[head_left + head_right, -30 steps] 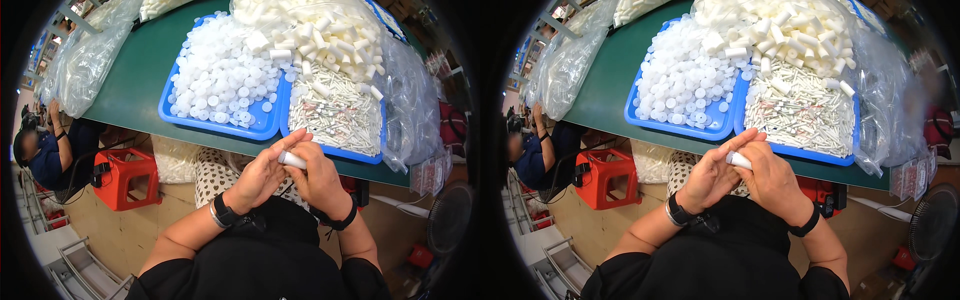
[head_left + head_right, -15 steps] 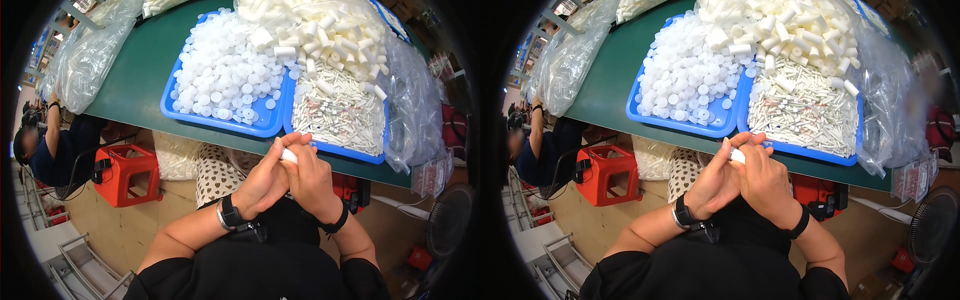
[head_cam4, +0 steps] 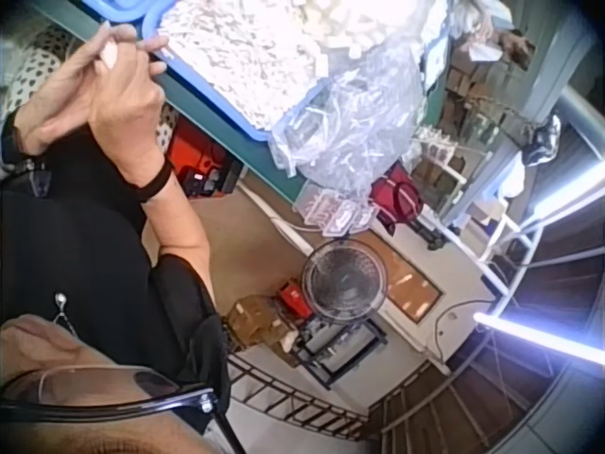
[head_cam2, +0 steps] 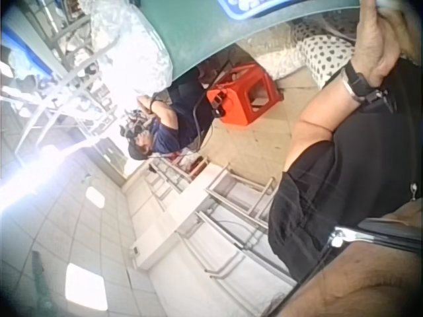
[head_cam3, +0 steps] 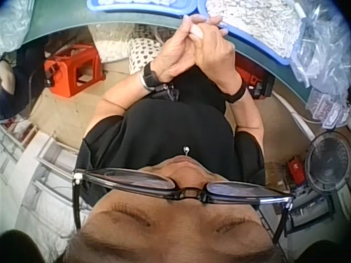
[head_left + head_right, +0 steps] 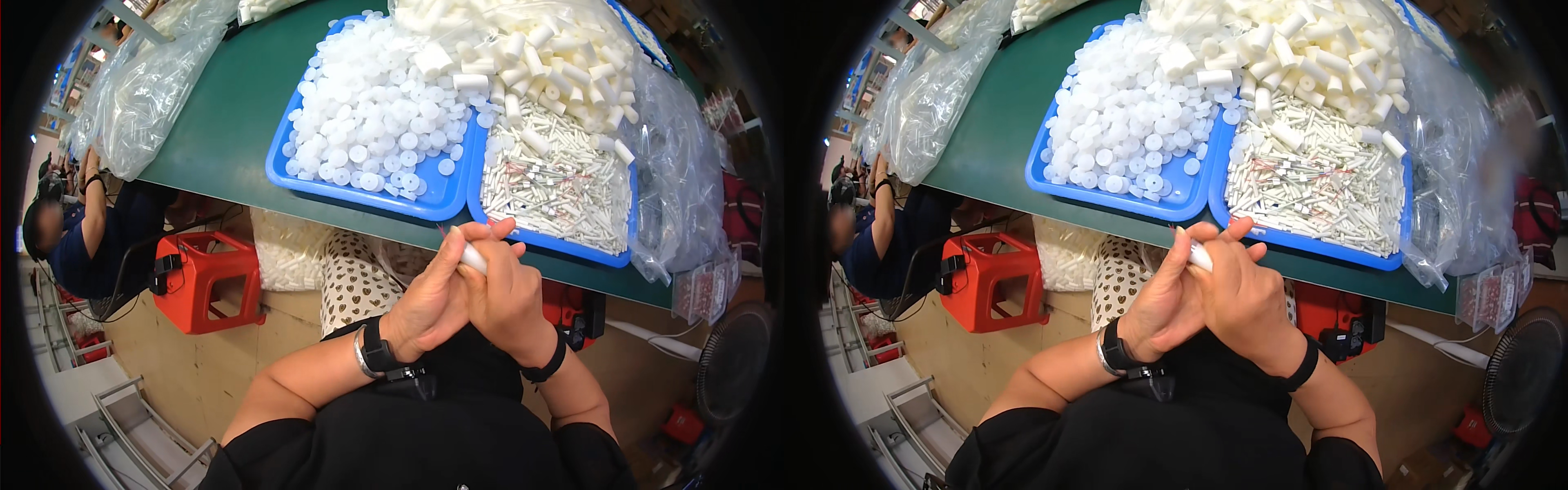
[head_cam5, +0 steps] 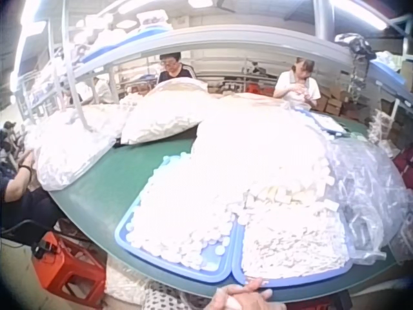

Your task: The person repeatedly picks up small white plastic caps and thin white rods from blue trays on a table. They insert the rods into the caps by hand and place the assembled units back into the tray. The process is repetitive and involves handling small parts one at a time.

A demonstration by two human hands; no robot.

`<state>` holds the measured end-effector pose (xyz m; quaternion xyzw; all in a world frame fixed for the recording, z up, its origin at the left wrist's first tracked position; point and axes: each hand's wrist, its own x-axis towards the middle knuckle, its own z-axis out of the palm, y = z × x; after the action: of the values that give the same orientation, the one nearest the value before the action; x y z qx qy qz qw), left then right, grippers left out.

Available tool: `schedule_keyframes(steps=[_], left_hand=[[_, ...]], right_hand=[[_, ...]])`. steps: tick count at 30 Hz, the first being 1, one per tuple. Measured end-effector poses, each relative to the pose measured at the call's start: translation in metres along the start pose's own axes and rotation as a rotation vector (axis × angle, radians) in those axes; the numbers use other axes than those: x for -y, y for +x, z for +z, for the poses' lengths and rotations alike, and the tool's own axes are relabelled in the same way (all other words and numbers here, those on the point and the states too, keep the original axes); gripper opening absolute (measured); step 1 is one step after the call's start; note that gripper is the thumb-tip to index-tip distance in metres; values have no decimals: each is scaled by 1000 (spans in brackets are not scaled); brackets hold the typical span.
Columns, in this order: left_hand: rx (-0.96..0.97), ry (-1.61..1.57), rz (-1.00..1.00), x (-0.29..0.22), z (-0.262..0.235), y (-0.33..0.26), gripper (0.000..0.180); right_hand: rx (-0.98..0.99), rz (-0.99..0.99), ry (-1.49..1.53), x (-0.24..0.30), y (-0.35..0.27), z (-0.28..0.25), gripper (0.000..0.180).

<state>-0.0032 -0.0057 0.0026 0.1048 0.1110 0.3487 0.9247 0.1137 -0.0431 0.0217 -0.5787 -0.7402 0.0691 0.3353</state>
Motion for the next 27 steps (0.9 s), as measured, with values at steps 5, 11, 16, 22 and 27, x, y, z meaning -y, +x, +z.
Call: schedule_keyframes(steps=[5, 11, 16, 22, 27], left_hand=[[-30, 102, -1, -8, 3, 2, 63], [-45, 337, 31, -2, -4, -3, 69], [-80, 427, -27, -21, -3, -10, 68], [-67, 415, -45, -23, -10, -10, 59], [-158, 488, 30, -6, -16, -31, 45]], right_hand=[[-39, 108, 144, -2, 3, 5, 21], [-46, 224, 298, 6, 1, 13, 19], [322, 843, 1281, -5, 4, -8, 35], [503, 934, 1519, -12, 0, -6, 40], [393, 367, 637, 1, -18, 12, 31]])
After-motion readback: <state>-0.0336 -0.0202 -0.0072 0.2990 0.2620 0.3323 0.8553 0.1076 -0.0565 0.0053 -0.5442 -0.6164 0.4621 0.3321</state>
